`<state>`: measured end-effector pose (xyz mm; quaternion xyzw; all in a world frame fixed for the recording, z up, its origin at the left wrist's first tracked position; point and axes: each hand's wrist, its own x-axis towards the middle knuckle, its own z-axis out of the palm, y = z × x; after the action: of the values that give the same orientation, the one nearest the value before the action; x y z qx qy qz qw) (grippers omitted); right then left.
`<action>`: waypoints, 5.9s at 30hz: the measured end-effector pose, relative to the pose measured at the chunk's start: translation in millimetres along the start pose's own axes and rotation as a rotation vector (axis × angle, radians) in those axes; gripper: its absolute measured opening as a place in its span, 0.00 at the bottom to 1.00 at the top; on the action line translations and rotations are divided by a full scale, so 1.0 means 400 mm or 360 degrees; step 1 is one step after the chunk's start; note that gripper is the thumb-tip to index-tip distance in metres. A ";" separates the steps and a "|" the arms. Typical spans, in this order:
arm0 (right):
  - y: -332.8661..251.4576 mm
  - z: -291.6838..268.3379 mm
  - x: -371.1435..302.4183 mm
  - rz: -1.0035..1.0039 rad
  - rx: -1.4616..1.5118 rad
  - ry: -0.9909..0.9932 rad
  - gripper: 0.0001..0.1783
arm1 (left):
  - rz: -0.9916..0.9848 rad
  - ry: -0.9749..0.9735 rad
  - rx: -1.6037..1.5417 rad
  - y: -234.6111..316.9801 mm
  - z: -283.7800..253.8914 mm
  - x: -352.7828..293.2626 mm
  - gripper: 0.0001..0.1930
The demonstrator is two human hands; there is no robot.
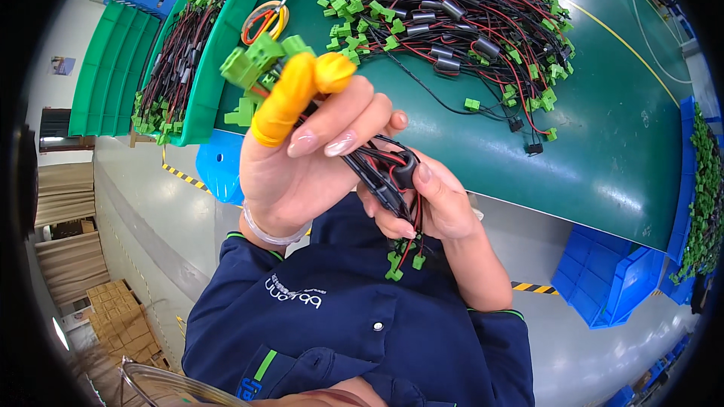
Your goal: The person assembles wire harnesses by attaching green plastic connectors to wire bundles.
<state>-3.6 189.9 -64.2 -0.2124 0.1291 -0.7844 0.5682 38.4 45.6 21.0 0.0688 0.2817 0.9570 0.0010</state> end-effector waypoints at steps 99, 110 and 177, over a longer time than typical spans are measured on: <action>-0.209 -0.094 0.263 -0.0588 -0.1958 0.1025 0.04 | -0.0006 0.0469 0.0060 0.003 -0.236 0.242 0.26; -0.211 -0.105 0.254 -0.0087 -0.1301 0.0819 0.07 | 0.0163 0.0537 0.0276 0.002 -0.243 0.217 0.17; -0.209 -0.114 0.252 -0.0400 -0.1004 0.1096 0.05 | 0.0174 0.0573 0.0054 -0.024 -0.262 0.227 0.23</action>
<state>-122.0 119.6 -48.0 -0.1164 0.5147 -0.7943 0.3011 -65.8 1.0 -59.5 -0.0885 0.2894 0.9476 -0.1025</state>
